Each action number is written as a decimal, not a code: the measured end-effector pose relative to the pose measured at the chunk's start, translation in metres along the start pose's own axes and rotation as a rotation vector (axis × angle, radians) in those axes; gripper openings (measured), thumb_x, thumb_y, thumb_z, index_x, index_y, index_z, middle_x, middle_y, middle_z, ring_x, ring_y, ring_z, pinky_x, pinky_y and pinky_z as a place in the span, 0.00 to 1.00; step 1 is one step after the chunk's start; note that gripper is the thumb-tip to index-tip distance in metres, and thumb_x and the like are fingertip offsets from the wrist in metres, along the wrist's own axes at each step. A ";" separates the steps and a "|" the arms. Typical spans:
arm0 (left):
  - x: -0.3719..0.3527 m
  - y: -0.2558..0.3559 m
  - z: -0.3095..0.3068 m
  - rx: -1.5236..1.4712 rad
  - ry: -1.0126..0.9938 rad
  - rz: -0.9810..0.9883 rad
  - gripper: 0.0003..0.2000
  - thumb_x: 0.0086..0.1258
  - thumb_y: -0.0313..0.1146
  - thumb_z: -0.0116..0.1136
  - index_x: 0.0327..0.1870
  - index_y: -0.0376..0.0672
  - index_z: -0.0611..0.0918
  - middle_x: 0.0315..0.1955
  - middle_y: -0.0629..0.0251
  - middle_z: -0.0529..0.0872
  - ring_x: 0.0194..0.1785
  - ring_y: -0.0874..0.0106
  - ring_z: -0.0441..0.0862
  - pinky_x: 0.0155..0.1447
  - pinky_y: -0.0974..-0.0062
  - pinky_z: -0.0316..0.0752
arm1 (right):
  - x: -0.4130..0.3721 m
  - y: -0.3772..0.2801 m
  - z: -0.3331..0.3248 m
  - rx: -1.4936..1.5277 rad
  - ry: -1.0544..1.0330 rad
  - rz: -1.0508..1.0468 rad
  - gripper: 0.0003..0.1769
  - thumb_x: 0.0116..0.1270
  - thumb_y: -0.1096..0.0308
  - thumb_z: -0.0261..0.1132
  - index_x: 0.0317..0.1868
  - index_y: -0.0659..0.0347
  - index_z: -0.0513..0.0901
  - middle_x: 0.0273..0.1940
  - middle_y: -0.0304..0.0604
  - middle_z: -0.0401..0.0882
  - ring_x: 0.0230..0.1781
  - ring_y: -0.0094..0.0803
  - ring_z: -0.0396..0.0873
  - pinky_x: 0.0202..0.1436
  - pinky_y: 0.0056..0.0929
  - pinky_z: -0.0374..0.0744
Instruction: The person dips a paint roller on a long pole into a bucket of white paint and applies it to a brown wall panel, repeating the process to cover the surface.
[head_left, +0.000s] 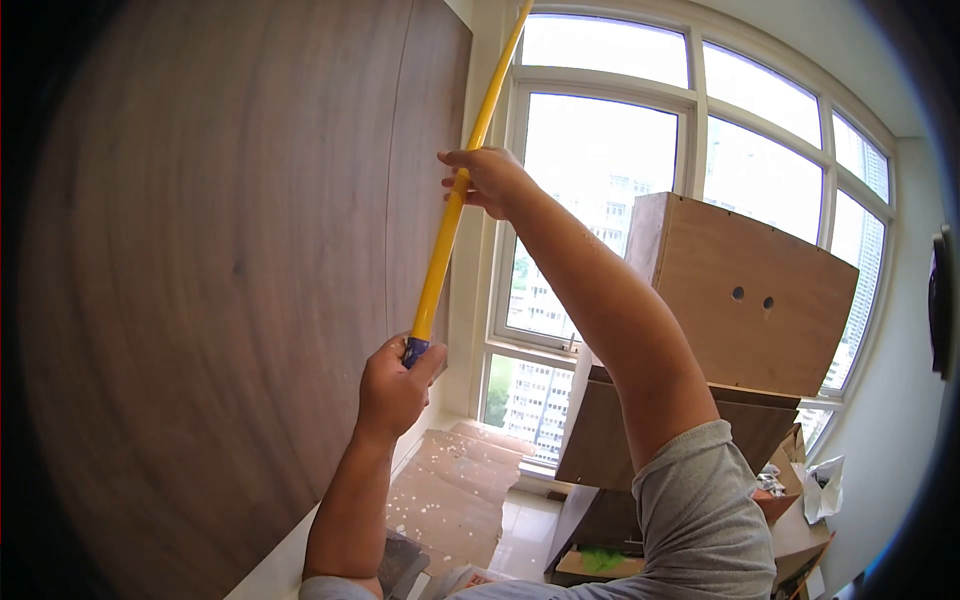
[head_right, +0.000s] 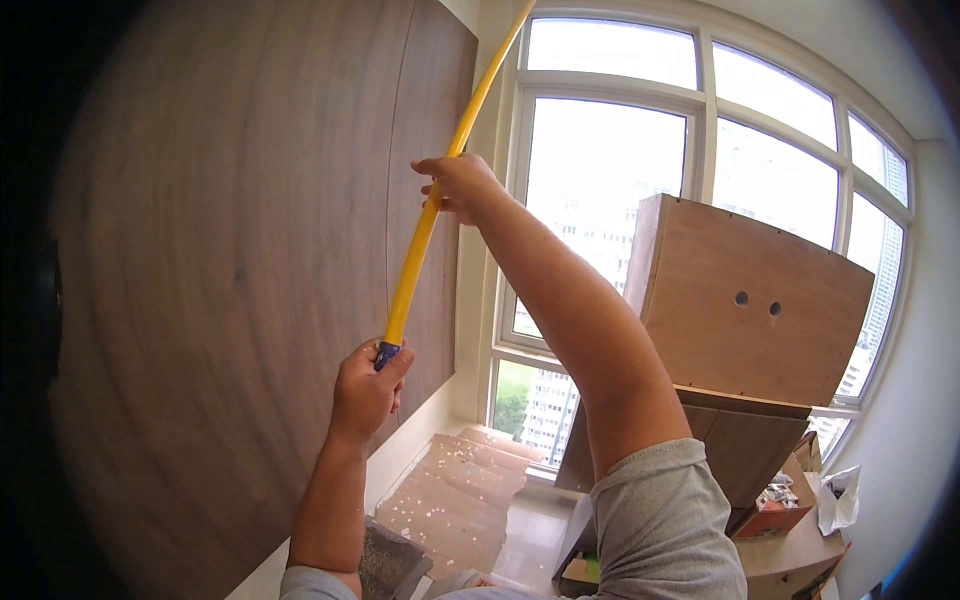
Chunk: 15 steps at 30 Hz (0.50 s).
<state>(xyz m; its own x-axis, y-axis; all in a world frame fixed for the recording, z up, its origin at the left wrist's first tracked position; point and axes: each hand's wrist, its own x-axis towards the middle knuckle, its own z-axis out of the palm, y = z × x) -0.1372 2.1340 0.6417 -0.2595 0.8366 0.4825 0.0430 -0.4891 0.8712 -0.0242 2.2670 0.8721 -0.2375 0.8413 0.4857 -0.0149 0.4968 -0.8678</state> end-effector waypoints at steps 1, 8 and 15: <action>0.003 0.001 0.002 0.008 0.003 0.005 0.12 0.74 0.38 0.68 0.37 0.40 0.81 0.20 0.76 0.75 0.19 0.84 0.70 0.24 0.80 0.67 | 0.003 0.000 -0.001 -0.001 0.001 -0.003 0.27 0.68 0.62 0.77 0.57 0.70 0.76 0.51 0.52 0.77 0.51 0.40 0.86 0.62 0.40 0.87; 0.002 0.001 -0.006 0.027 0.011 0.023 0.12 0.75 0.38 0.68 0.43 0.38 0.83 0.21 0.75 0.76 0.20 0.84 0.72 0.25 0.79 0.69 | 0.008 0.000 0.005 -0.028 -0.015 -0.011 0.28 0.69 0.60 0.77 0.58 0.69 0.75 0.51 0.51 0.77 0.51 0.40 0.85 0.63 0.40 0.86; -0.054 -0.021 -0.052 0.010 0.011 0.007 0.15 0.75 0.37 0.68 0.53 0.36 0.84 0.21 0.76 0.76 0.21 0.84 0.73 0.26 0.79 0.70 | -0.066 -0.010 0.037 -0.143 -0.126 -0.056 0.33 0.68 0.58 0.77 0.62 0.71 0.72 0.55 0.57 0.79 0.57 0.45 0.85 0.67 0.43 0.83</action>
<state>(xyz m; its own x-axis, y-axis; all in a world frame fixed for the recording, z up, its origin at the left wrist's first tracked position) -0.1744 2.0863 0.5921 -0.2701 0.8304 0.4873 0.0542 -0.4922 0.8688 -0.0446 2.1980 0.8449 -0.3600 0.7825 0.5080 0.1041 0.5749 -0.8116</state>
